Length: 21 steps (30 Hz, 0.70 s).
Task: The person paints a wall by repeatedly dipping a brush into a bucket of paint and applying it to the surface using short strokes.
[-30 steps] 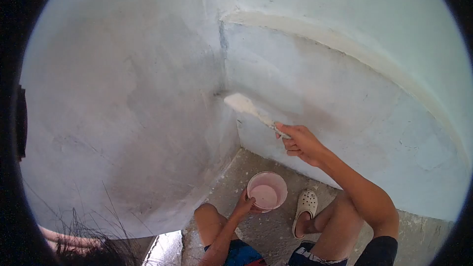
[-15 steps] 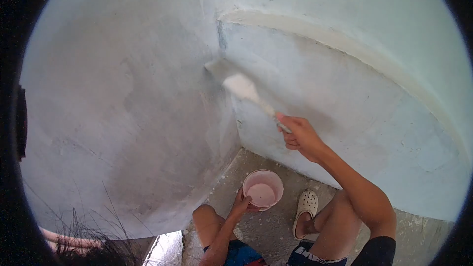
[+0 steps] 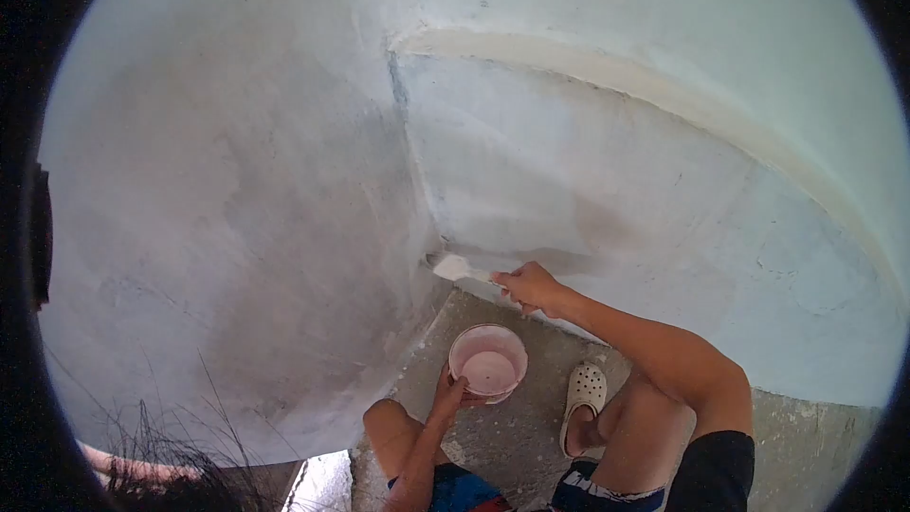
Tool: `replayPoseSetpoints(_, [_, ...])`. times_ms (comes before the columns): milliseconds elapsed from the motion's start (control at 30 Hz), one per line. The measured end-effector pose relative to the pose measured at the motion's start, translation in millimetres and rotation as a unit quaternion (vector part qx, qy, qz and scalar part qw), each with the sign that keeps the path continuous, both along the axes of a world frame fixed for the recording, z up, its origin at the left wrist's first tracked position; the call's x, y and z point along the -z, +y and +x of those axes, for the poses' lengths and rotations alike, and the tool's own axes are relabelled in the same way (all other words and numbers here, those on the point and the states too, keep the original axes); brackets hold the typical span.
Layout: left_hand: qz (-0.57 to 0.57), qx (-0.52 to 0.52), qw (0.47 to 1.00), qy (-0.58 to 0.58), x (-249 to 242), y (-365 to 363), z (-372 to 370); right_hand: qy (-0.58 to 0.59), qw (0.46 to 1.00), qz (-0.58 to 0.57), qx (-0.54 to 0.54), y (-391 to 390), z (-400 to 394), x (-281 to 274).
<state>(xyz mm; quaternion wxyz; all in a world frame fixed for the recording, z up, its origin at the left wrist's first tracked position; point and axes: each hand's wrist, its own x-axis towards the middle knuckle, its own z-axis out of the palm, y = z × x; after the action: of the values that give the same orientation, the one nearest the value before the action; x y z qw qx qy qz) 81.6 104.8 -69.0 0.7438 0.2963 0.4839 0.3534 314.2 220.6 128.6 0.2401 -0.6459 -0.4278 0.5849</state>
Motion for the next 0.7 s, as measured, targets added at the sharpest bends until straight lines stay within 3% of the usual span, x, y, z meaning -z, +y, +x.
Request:
replayPoseSetpoints(67, [-0.022, 0.003, 1.000, 0.003, -9, -1, 0, 0.012, 1.000, 0.016, 0.001, -2, -6, -18])
replayPoseSetpoints(133, [-0.013, 0.004, 1.000, -0.002, -14, -1, -1, -0.097, 0.980, 0.171, 0.036, -10, -16, -49])
replayPoseSetpoints(167, [-0.005, 0.007, 1.000, -0.007, -15, -2, -2, -0.096, 0.980, 0.170, 0.035, -13, -15, -59])
replayPoseSetpoints(233, [-0.008, 0.004, 1.000, -0.009, -11, -2, -3, -0.157, 0.946, 0.280, 0.044, -22, -13, -77])
replayPoseSetpoints(267, [-0.008, 0.001, 1.000, -0.011, -9, -2, -3, -0.157, 0.946, 0.279, 0.044, -28, -14, -86])
replayPoseSetpoints(333, [-0.010, 0.000, 1.000, -0.010, -11, -2, -2, -0.190, 0.894, 0.401, 0.063, -36, -15, -103])
replayPoseSetpoints(533, [-0.008, -0.010, 1.000, -0.009, -5, -1, 1, -0.237, 0.834, 0.491, 0.092, -53, -20, -117])
replayPoseSetpoints(700, [0.020, -0.033, 0.999, -0.018, -12, 4, 3, -0.253, 0.816, 0.511, 0.094, -55, -17, -121])
